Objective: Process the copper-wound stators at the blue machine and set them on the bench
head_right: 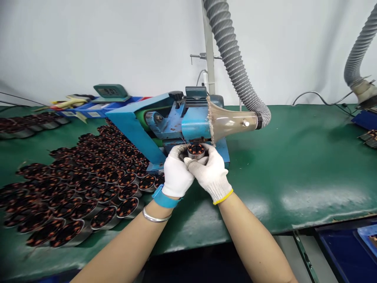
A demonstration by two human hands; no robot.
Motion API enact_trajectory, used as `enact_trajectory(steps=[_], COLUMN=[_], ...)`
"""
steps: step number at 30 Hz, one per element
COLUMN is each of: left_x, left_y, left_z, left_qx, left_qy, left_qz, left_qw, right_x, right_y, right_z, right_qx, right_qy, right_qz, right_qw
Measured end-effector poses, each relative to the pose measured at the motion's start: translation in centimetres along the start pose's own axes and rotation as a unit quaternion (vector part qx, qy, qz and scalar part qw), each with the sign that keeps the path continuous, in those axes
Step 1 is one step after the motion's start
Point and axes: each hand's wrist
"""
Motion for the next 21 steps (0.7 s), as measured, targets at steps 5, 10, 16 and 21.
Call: enact_trajectory(steps=[5, 10, 16, 21], left_x=[0.39, 0.45, 0.65, -0.03], left_y=[0.21, 0.35, 0.54, 0.32], left_z=[-0.06, -0.41, -0.79, -0.67], left_qx=[-0.014, 0.032, 0.073, 0.064], left_qy=[0.017, 0.019, 0.039, 0.044], left_qz=[0.014, 0.019, 0.021, 0.032], left_qw=[1.0, 0.999, 0.996, 0.997], right_x=[0.12, 0.12, 0.16, -0.52], right_y=[0.39, 0.44, 0.21, 0.05], right_z=[-0.05, -0.12, -0.01, -0.01], right_qx=[0.005, 0.028, 0.034, 0.022], right_qy=[0.009, 0.007, -0.007, 0.007], right_qz=[-0.023, -0.021, -0.019, -0.045], right_qw=[1.0, 0.999, 0.999, 0.999])
Point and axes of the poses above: each hand's wrist, its own x-axis towards the middle knuckle, its own y-axis out of the palm, z = x × y, and after that the axes turned 11 degrees about y, right-handed
